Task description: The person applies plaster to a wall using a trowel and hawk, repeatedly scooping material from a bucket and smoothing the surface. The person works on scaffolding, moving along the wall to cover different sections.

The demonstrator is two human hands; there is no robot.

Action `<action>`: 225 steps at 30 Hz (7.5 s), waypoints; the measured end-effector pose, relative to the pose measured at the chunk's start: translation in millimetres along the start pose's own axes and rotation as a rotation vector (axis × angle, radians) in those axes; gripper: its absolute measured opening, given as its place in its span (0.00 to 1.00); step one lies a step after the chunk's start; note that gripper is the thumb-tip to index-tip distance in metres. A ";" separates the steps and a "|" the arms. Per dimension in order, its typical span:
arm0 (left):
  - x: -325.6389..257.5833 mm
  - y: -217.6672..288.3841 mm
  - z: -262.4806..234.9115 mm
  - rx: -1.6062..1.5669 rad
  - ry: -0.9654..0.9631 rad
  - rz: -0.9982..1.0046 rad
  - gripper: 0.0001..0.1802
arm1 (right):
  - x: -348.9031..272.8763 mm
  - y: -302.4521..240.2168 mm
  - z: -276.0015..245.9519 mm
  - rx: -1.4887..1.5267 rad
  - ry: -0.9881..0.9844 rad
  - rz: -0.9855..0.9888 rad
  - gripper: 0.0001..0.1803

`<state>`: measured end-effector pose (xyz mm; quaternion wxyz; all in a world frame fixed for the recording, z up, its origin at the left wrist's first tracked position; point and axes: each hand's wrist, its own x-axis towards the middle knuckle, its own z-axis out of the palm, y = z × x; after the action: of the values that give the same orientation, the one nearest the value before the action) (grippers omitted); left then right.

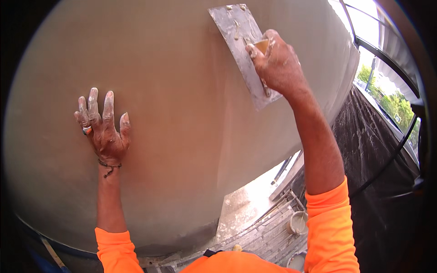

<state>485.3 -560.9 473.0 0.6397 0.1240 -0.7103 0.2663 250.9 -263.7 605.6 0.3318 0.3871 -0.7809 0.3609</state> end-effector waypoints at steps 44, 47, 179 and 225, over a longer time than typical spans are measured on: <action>1.0 0.4 6.6 0.105 0.044 0.120 0.34 | -280.9 93.8 126.0 0.286 -0.113 0.359 0.18; 1.3 -1.2 6.4 0.108 0.043 0.128 0.34 | -219.3 77.7 109.4 0.325 0.021 0.215 0.17; 0.5 -4.8 -0.4 0.177 -0.074 0.085 0.31 | 114.0 69.6 -70.1 0.069 0.017 0.206 0.26; 5.0 -3.0 10.7 0.172 0.022 0.252 0.29 | -116.3 55.0 88.9 0.148 0.100 0.048 0.15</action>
<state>477.1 -568.3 478.0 0.5962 0.0854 -0.6876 0.4056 239.0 -270.0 449.8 0.3321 0.3733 -0.7436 0.4443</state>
